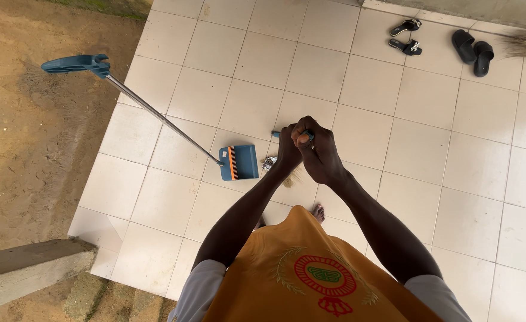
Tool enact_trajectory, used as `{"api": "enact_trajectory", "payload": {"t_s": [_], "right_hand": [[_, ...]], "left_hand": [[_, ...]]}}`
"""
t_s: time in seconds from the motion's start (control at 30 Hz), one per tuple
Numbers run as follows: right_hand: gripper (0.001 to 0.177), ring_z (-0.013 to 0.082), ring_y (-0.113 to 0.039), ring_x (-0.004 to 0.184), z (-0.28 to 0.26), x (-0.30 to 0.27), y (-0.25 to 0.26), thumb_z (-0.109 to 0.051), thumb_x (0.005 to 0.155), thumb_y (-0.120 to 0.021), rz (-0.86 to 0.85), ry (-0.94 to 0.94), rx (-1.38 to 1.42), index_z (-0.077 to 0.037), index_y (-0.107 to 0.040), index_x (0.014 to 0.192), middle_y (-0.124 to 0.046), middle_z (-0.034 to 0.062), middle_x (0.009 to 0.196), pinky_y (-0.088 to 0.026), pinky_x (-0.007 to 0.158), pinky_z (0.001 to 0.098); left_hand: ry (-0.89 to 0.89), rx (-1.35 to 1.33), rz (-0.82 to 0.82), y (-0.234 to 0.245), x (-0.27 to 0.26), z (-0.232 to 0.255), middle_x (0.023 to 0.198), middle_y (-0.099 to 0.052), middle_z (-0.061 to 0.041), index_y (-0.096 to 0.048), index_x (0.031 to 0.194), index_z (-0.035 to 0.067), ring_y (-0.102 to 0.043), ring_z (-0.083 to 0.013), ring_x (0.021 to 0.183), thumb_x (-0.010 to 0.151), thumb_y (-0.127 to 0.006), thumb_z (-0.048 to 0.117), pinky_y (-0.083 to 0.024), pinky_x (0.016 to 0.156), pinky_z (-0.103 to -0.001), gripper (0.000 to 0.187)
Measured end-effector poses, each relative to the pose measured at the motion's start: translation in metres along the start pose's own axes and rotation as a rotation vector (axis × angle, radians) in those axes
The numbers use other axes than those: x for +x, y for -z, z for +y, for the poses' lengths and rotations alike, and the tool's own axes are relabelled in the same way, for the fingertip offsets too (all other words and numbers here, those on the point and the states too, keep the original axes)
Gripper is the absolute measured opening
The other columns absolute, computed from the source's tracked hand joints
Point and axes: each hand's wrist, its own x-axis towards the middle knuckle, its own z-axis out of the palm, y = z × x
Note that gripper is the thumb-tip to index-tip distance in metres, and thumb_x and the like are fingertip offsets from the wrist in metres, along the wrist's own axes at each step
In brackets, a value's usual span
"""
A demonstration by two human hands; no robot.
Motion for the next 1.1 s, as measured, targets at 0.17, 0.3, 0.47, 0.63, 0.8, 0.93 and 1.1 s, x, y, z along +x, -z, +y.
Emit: {"api": "enact_trajectory", "payload": {"t_s": [0.17,0.3,0.47,0.63,0.8,0.93,1.1], "right_hand": [[0.052,0.0105,-0.043,0.068,-0.006,0.001,0.001,-0.052,0.111,-0.043,0.021,-0.026,-0.004,-0.003,-0.048,0.095,-0.051,0.0028,0.079,-0.039,0.062,0.0271],[0.055,0.0099,-0.049,0.067,-0.022,0.011,0.003,-0.054,0.111,-0.041,0.060,0.004,-0.039,-0.002,-0.052,0.096,-0.054,0.0028,0.076,-0.042,0.062,0.0264],[0.060,0.0108,-0.055,0.073,-0.033,0.023,0.012,-0.057,0.113,-0.038,0.102,0.097,-0.064,-0.001,-0.053,0.101,-0.056,0.0037,0.080,-0.048,0.069,0.0265],[0.061,0.0102,-0.054,0.071,-0.022,0.028,0.010,-0.060,0.111,-0.039,0.105,0.114,-0.051,-0.002,-0.051,0.097,-0.056,0.0037,0.081,-0.046,0.068,0.0265],[0.060,0.0109,-0.048,0.069,0.003,0.025,-0.005,-0.059,0.111,-0.042,0.107,0.067,-0.057,-0.001,-0.049,0.096,-0.054,0.0045,0.080,-0.043,0.064,0.0267],[0.060,0.0098,-0.048,0.068,0.008,0.025,-0.012,-0.058,0.111,-0.040,0.154,0.060,-0.040,-0.002,-0.050,0.096,-0.053,0.0033,0.078,-0.042,0.063,0.0270],[0.058,0.0105,-0.049,0.072,-0.003,0.034,-0.007,-0.057,0.114,-0.036,0.164,0.083,-0.030,-0.003,-0.049,0.096,-0.052,0.0028,0.079,-0.044,0.068,0.0283]], "left_hand": [[0.005,0.031,0.000,0.010,-0.001,0.028,0.051,-0.050,-0.008,-0.042,0.066,0.004,-0.049,-0.0192,0.045,0.088,-0.069,0.023,-0.035,0.046,-0.037,0.039],[0.066,-0.045,-0.010,0.020,0.001,0.050,0.050,-0.053,-0.008,-0.043,0.064,0.005,-0.054,-0.0194,0.046,0.088,-0.069,0.023,-0.037,0.046,-0.037,0.040],[0.101,0.014,-0.009,0.045,0.016,0.097,0.052,-0.057,-0.009,-0.050,0.064,0.003,-0.057,-0.0203,0.046,0.085,-0.075,0.028,-0.041,0.047,-0.036,0.041],[0.105,-0.037,-0.003,0.048,0.022,0.084,0.056,-0.062,-0.008,-0.056,0.069,0.003,-0.062,-0.0202,0.051,0.084,-0.076,0.031,-0.045,0.051,-0.036,0.038],[0.083,-0.038,-0.098,0.036,0.020,0.037,0.059,-0.060,-0.011,-0.053,0.072,0.000,-0.063,-0.0231,0.057,0.093,-0.071,0.026,-0.045,0.052,-0.039,0.038],[0.101,-0.085,-0.131,0.036,0.020,0.032,0.062,-0.063,-0.012,-0.053,0.073,0.001,-0.067,-0.0235,0.060,0.094,-0.067,0.023,-0.048,0.051,-0.038,0.033],[0.052,0.057,-0.152,0.033,0.023,0.033,0.065,-0.065,-0.018,-0.055,0.077,-0.002,-0.067,-0.0320,0.059,0.092,-0.066,0.013,-0.048,0.055,-0.042,0.024]]}}
